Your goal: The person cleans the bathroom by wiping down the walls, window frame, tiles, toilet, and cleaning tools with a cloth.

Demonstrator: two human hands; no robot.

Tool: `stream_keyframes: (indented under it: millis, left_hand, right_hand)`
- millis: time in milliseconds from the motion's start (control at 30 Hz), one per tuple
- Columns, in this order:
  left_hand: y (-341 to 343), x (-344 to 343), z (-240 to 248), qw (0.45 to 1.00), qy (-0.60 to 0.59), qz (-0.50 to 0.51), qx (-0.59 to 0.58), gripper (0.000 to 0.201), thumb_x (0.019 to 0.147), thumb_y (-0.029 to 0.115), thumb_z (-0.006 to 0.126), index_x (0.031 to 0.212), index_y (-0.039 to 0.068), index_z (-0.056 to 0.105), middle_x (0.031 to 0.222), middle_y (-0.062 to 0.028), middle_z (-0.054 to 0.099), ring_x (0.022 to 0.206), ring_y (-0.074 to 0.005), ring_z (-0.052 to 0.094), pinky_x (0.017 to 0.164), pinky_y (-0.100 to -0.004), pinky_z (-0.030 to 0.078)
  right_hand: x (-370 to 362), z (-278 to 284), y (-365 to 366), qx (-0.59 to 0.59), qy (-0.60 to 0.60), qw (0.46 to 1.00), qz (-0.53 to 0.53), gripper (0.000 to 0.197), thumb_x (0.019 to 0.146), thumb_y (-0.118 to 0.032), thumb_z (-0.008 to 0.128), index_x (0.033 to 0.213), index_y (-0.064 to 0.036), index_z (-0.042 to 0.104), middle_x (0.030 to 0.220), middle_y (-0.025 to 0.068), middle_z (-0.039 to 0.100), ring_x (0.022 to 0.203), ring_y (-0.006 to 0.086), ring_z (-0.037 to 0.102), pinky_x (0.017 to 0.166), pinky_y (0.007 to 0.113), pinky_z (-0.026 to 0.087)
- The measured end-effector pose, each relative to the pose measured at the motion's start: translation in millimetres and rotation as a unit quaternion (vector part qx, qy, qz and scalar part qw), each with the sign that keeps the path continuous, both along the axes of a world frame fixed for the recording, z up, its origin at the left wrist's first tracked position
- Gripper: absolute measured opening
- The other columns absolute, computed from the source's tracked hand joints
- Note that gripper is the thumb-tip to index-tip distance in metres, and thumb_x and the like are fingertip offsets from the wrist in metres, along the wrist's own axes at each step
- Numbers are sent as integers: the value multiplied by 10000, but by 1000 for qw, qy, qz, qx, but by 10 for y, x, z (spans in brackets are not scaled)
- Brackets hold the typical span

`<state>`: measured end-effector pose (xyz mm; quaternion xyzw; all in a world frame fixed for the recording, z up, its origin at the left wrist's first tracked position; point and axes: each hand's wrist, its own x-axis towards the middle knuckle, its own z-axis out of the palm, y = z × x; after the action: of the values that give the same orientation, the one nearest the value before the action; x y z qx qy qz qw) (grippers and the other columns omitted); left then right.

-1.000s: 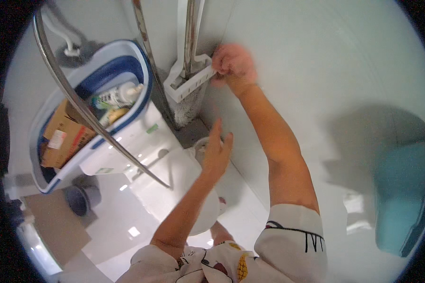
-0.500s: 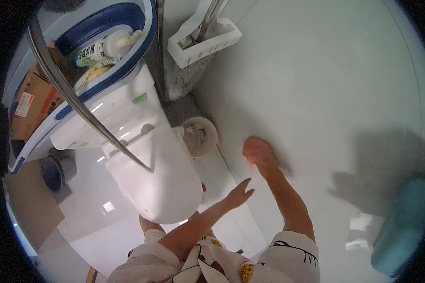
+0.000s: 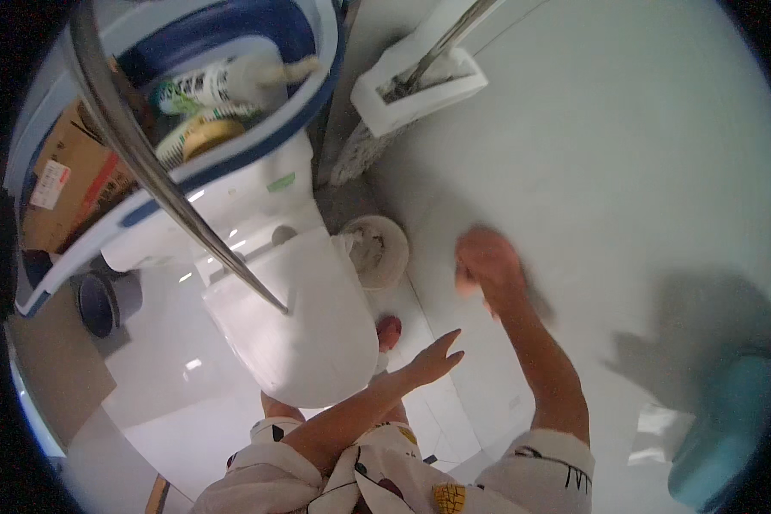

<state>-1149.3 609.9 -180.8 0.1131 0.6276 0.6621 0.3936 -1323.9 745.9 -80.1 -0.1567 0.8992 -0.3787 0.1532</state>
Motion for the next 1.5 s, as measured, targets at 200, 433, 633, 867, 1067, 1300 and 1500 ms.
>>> stream_keyframes:
  millis: [200,433,633,867,1067,1300,1500]
  left_hand:
    - [166,63,-553,997,-10,66,-43,616,938,299,530,1423,-6,303,1434,-243,363,1339,-342,359,1111,-386,292]
    - [333,-79,-909,994,21,105,10,659,942,254,526,1463,11,204,1489,-222,278,1390,-319,274,1141,-369,234]
    - [668,95,-1134,995,-11,66,79,669,952,241,493,1478,11,150,1520,-200,217,1420,-294,205,1163,-357,184]
    - [386,547,-1336,991,-129,26,-3,553,962,284,485,1425,32,315,1424,-194,395,1328,-307,376,1104,-379,302]
    - [321,1093,-1630,982,-185,-37,1,466,981,280,459,1357,8,420,1388,-193,445,1306,-279,412,1092,-366,329]
    - [-206,895,-1337,979,-135,-136,-71,440,980,271,457,1344,25,436,1322,-213,500,1198,-322,509,1014,-392,398]
    - [-554,936,-1217,984,-130,-103,-70,408,985,259,451,1313,15,458,1268,-208,532,1157,-319,537,993,-392,415]
  right_hand:
    - [-1535,-1004,-199,-41,182,982,-5,5,765,-25,612,770,-23,610,799,81,618,690,212,570,602,307,457]
    - [-1724,-1001,-925,-198,59,966,-157,129,732,14,571,842,-18,630,744,44,552,777,178,545,652,308,454]
    - [-1901,-1992,-719,-77,75,988,-107,269,855,-80,638,1120,-61,595,1137,50,631,1034,202,594,867,289,492]
    - [-1438,-3456,-551,147,107,982,-51,196,790,8,604,979,-16,648,1004,119,617,944,242,576,832,311,469]
    - [-232,-3438,220,32,188,982,-15,324,737,140,576,961,-80,658,956,98,627,908,294,579,854,367,462]
    - [1255,-3850,553,83,-131,958,-242,140,844,-87,585,963,-76,658,898,86,644,832,274,603,795,340,473]
    - [1528,-4408,403,-59,-314,939,-128,402,923,-388,546,926,8,621,891,132,660,854,205,627,764,339,494]
